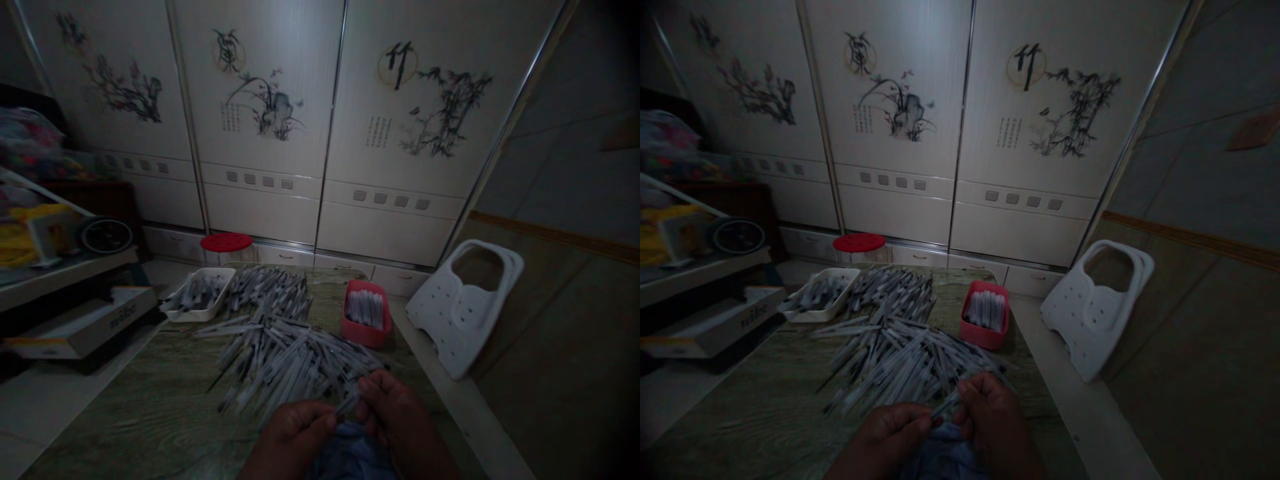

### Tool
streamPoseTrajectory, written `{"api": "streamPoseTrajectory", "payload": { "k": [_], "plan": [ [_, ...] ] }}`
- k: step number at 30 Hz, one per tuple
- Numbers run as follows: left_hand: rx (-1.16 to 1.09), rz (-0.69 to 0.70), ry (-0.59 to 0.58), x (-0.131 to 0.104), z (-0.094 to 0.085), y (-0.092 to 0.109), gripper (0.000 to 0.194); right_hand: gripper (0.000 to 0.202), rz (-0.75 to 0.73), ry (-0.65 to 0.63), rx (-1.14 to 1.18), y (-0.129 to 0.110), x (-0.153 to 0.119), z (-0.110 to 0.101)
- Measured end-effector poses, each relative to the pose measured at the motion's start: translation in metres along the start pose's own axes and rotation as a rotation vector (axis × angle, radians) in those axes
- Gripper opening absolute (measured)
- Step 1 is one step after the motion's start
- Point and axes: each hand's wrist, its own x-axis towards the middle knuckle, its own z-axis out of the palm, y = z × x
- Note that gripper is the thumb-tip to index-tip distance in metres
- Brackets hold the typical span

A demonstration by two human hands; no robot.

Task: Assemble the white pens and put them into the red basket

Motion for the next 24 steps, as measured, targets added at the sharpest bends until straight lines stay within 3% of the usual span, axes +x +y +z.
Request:
{"api": "streamPoseTrajectory", "payload": {
  "k": [9,18,24],
  "plan": [
    [-0.030,0.038,-0.030,0.002,-0.001,-0.006,0.050,0.047,0.004,-0.015,-0.046,0.005,0.002,0.000],
    [-0.068,0.030,0.079,0.000,0.006,-0.002,0.052,0.049,-0.007,0.013,0.118,0.011,0.003,0.010],
    [-0.213,0.001,0.175,0.009,0.004,-0.008,0.057,0.052,-0.069,0.093,-0.029,0.021,0.006,0.019]
  ]
}}
